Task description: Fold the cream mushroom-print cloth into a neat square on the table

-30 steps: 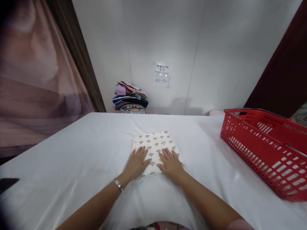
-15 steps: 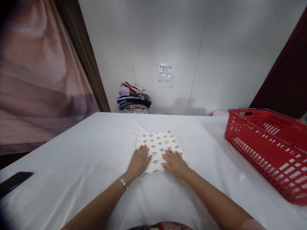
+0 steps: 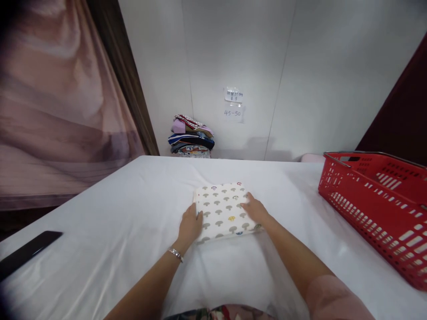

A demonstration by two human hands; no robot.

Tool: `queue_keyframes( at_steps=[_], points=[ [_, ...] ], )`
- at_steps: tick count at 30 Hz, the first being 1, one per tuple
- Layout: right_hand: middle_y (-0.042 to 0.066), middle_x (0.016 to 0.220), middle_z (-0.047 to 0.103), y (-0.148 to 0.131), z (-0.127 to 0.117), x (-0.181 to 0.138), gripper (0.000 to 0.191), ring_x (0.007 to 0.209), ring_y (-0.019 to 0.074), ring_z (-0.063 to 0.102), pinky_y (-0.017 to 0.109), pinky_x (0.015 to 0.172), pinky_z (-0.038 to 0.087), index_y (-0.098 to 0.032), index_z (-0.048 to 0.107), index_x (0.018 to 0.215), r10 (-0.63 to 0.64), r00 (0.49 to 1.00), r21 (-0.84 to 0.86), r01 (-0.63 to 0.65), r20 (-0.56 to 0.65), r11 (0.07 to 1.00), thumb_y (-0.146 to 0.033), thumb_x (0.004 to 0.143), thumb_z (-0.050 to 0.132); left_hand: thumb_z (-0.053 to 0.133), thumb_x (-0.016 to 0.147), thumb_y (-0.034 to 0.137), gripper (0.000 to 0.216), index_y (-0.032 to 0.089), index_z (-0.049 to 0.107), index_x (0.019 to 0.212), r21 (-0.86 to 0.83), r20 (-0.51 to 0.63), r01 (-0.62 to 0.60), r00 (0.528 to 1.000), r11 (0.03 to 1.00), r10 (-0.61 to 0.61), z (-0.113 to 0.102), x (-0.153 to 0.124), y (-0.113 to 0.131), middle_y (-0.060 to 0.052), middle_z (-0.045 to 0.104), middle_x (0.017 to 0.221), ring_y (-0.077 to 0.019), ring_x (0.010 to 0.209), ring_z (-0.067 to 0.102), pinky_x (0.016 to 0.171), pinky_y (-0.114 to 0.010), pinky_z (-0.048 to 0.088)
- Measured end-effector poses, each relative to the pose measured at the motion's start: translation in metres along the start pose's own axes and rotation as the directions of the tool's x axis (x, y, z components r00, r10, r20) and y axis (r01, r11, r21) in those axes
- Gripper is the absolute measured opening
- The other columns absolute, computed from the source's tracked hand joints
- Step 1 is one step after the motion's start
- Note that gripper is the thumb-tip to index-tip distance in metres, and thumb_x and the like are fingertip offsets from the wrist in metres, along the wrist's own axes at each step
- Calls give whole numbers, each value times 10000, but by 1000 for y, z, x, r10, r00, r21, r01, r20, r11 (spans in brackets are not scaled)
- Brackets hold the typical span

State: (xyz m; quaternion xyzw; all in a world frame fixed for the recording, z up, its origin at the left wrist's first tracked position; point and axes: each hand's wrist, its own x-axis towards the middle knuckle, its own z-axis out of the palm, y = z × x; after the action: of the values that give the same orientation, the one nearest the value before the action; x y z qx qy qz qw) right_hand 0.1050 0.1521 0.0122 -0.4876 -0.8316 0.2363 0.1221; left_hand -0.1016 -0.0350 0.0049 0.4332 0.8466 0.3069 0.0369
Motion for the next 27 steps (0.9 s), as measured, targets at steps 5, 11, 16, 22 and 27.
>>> queue_keyframes(
  at_steps=[5,11,16,22,27],
  points=[
    [121,1250,570,17,-18,16,730,1126,280,536,368,901,416,-162,251,1442,9,999,-28,-10,-44,1000,-494,832,478,428,843,296,500,126,370,1310,-65,95,-30,995,997,36,9,-12,16,-152,495,1293,-273,1170,461,940,-375,398],
    [159,1257,552,13,-26,22,656,1139,305,514,402,908,398,-140,278,1427,-1,999,-231,9,35,973,-458,870,419,496,809,325,416,180,446,1196,-176,122,11,992,984,11,1,-17,23,-109,528,1236,-251,1139,476,929,-356,398],
    [157,1405,401,-14,-10,-7,571,1304,301,328,442,1016,295,-143,342,1395,-263,961,-394,211,-83,895,-399,887,394,560,765,350,389,176,465,1099,-196,145,139,983,971,-111,-3,-13,21,-111,534,1157,-223,1009,548,819,-316,439],
    [83,1463,340,-30,17,-43,504,1360,249,250,474,1079,195,-212,426,1350,-397,907,-312,421,139,852,-444,926,285,561,768,365,264,188,479,946,-193,137,165,981,967,-140,2,-13,17,-84,532,1083,-168,840,576,715,-277,441],
    [67,1321,517,-54,17,-71,416,1277,256,384,478,1061,241,-250,526,1255,-494,869,-189,486,7,853,-383,934,298,548,786,379,196,185,540,802,-258,140,170,981,951,-137,3,-3,8,-64,563,1008,-134,757,574,717,-257,437]
  ],
)
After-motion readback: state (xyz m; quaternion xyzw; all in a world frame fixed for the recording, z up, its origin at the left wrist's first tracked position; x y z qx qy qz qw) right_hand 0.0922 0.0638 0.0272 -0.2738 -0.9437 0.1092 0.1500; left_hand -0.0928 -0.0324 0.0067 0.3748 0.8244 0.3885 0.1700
